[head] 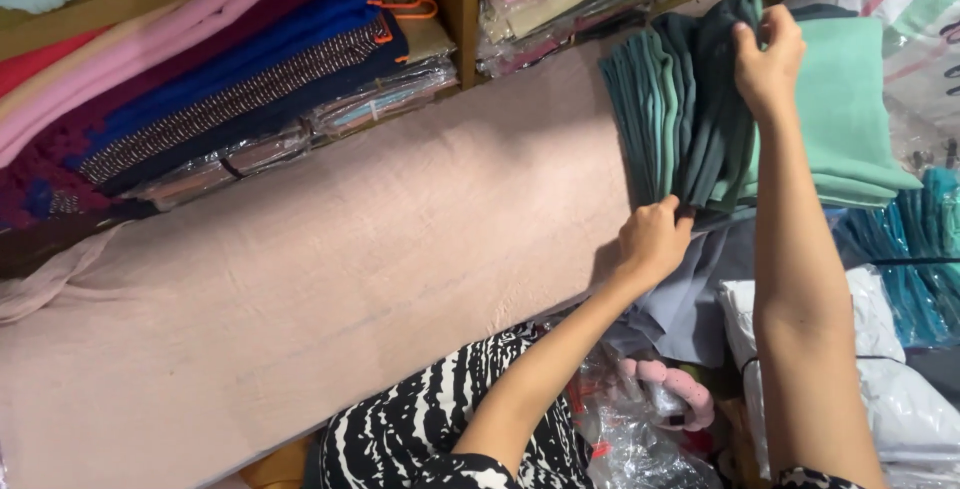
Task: A person sits on the floor and neatly folds several pieces of fabric, likely hijabs or scarves, and stacks them together.
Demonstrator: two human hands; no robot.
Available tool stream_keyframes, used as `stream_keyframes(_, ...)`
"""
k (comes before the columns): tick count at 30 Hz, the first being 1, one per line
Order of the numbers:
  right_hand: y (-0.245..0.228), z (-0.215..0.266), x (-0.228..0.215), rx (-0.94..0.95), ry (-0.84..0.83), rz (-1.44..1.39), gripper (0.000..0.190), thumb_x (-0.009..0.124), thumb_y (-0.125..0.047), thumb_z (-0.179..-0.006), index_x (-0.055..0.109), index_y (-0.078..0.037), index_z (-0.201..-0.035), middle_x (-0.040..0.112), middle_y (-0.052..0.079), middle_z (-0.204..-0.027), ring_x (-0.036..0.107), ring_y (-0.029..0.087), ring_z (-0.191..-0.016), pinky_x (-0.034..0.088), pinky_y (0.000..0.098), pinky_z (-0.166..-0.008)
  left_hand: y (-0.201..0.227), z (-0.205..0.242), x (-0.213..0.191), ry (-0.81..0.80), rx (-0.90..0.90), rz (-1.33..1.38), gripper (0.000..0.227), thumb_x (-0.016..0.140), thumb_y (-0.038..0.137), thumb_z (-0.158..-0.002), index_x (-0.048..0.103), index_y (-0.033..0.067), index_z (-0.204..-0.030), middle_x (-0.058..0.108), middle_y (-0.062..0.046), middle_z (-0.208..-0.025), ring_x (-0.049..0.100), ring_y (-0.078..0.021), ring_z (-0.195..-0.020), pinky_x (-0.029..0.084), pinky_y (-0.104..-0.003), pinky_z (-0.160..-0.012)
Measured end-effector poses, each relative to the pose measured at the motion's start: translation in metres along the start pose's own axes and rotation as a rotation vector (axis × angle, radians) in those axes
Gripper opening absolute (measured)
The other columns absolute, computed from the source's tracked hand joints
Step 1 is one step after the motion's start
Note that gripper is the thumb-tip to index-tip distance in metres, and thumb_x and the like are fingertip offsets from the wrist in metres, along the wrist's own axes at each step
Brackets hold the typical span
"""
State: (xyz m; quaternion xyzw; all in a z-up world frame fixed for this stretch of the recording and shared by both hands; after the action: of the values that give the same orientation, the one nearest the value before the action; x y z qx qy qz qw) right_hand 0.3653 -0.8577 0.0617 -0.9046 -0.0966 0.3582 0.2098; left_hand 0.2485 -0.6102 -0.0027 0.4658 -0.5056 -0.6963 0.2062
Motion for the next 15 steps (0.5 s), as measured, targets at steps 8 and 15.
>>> stream_keyframes(8, -0.085, 0.007, 0.038, -0.063, -0.050, 0.341, 0.020, 0.071, -0.005, -0.094, 0.052, 0.002, -0.097, 0.066, 0.027, -0.086, 0.059, 0.052, -0.068, 0.046, 0.0581, -0.059, -0.018, 0.005, 0.008, -0.033, -0.026, 0.006, 0.034, 0.058, 0.031, -0.099, 0.072, 0.0022, -0.111, 0.073, -0.026, -0.091, 0.069, -0.0461, -0.078, 0.054, -0.052, -0.070)
stream_keyframes(15, -0.032, 0.007, 0.008, 0.232, -0.135, -0.016, 0.058, 0.039, -0.041, -0.109, 0.073, 0.006, -0.105, 0.073, 0.019, -0.094, 0.065, 0.036, -0.080, 0.050, 0.0424, -0.076, -0.018, 0.003, -0.004, 0.016, -0.143, 0.145, 0.070, 0.030, 0.061, -0.099, 0.064, 0.0047, -0.074, 0.065, -0.016, -0.069, 0.063, -0.0384, -0.066, 0.048, -0.049, -0.066)
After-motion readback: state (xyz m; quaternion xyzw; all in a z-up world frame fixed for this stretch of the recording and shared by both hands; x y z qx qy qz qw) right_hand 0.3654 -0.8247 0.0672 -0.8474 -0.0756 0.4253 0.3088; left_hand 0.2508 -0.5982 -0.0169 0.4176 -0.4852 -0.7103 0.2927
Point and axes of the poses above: each hand's wrist, its own z-axis away from the middle knuckle, its own x-axis out of the palm, y = z × x, the point moved 6 cm from there along -z, towards the middle knuckle
